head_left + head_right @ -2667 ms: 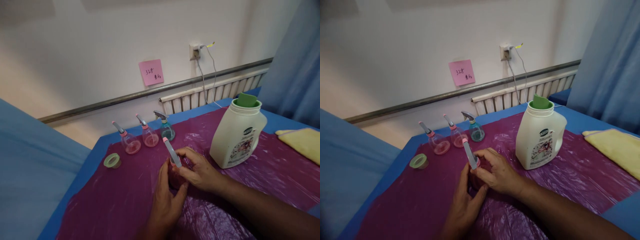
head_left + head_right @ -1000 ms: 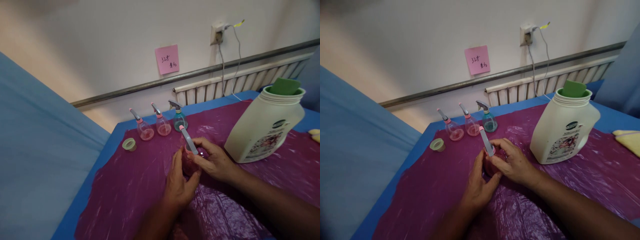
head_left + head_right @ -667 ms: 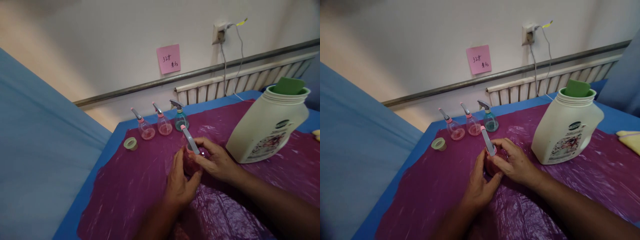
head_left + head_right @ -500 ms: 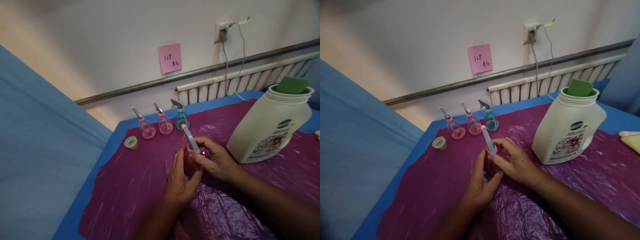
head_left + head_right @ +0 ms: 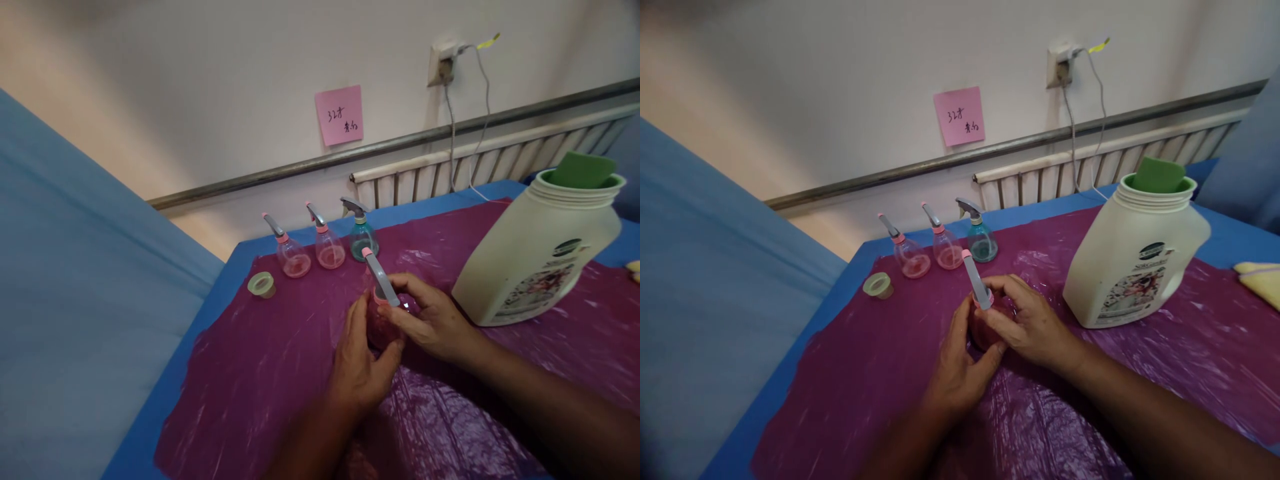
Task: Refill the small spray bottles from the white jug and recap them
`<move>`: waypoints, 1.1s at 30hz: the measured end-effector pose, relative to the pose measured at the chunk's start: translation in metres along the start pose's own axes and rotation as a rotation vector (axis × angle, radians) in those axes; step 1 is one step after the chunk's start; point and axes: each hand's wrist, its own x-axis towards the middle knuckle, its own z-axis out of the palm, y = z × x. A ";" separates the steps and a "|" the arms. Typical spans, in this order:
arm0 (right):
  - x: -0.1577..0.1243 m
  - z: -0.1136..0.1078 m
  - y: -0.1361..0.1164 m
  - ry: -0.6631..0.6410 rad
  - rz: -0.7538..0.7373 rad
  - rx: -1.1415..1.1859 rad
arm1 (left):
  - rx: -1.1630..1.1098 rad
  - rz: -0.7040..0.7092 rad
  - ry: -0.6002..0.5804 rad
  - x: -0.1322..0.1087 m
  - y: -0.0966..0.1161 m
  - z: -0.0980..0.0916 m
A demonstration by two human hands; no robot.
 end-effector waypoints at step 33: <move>0.000 0.001 0.000 0.009 -0.003 -0.003 | 0.023 0.004 0.000 -0.001 -0.003 0.001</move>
